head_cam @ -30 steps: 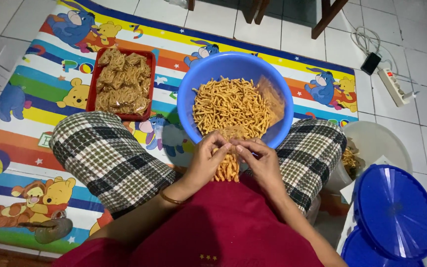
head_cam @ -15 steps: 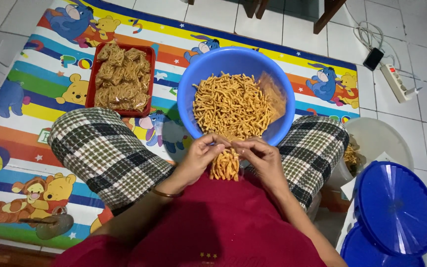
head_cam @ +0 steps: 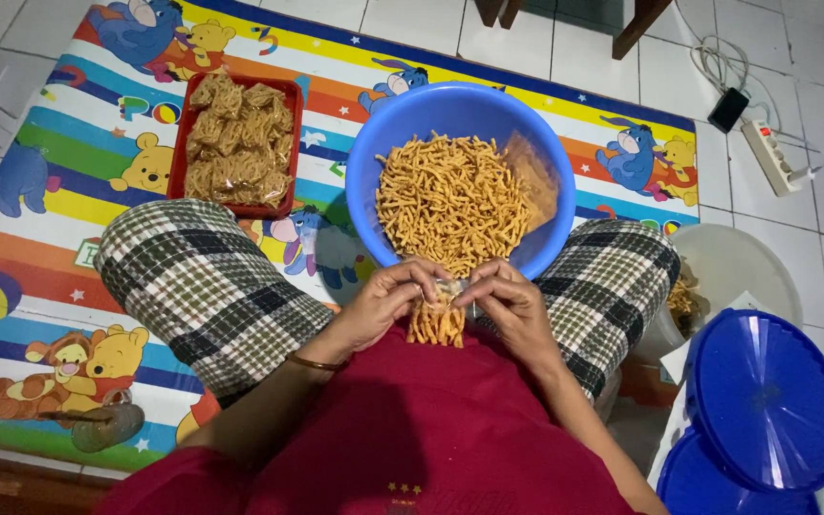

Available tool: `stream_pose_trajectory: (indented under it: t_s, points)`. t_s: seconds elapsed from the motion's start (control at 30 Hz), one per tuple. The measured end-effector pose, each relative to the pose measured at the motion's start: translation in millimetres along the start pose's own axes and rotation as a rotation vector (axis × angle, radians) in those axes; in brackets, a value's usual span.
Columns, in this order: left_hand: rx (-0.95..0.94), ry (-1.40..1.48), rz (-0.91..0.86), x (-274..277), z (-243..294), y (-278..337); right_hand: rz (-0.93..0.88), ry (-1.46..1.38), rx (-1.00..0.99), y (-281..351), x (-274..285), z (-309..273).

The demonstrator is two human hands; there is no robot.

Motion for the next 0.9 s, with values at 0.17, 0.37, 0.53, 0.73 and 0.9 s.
stream_pose_trajectory:
  t_s: [0.17,0.37,0.53,0.73,0.9]
  points:
    - [0.058,0.019,-0.045,-1,-2,-2,-0.047,0.028,0.018,3,-1,8]
    - [0.050,-0.007,-0.082,4,-14,-1,-0.079,-0.050,-0.079,10,-6,20]
    - [0.056,0.013,-0.070,-2,-5,1,-0.102,-0.087,-0.220,17,-9,27]
    - [0.112,0.099,0.003,-12,16,5,-0.060,-0.185,-0.497,30,-5,46]
    - [0.148,0.106,-0.066,-7,-1,4,0.135,-0.276,-0.601,46,36,57]
Point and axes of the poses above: each hand's wrist, its own y-axis away from the middle knuckle, its own x-axis out of the back of the hand, z = x × y, the point moved 9 cm from there along -y, towards the middle knuckle
